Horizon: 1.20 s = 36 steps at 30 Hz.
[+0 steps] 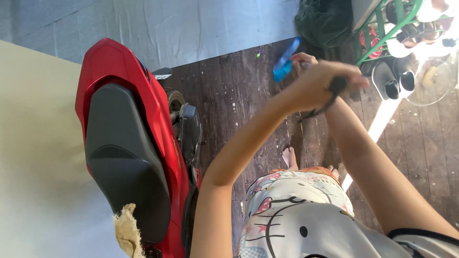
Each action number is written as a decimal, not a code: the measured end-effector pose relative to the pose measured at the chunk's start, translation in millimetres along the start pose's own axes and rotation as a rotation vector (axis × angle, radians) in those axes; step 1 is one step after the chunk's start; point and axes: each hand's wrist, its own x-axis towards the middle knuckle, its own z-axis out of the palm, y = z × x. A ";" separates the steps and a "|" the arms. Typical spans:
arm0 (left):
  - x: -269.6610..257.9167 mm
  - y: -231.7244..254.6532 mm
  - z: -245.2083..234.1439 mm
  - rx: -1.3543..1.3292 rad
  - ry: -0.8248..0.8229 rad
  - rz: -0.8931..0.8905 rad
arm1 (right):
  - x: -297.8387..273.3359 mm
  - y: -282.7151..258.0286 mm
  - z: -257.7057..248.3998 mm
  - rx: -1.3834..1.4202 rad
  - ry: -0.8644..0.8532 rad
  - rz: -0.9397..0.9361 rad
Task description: Sweeping the indoor entryway floor and moving out to sweep the porch using a broom.
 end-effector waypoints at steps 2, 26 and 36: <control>-6.5 0.2 5.8 0.091 -0.092 -0.078 | 15.0 -6.2 -0.9 -0.063 -0.023 0.043; -23.1 -5.9 -41.0 -0.461 0.451 -0.294 | -95.4 -22.0 -106.0 -0.552 -0.536 0.447; -7.9 20.6 -66.6 -0.322 0.397 -0.340 | -72.0 -63.2 -21.6 -0.338 -0.343 0.429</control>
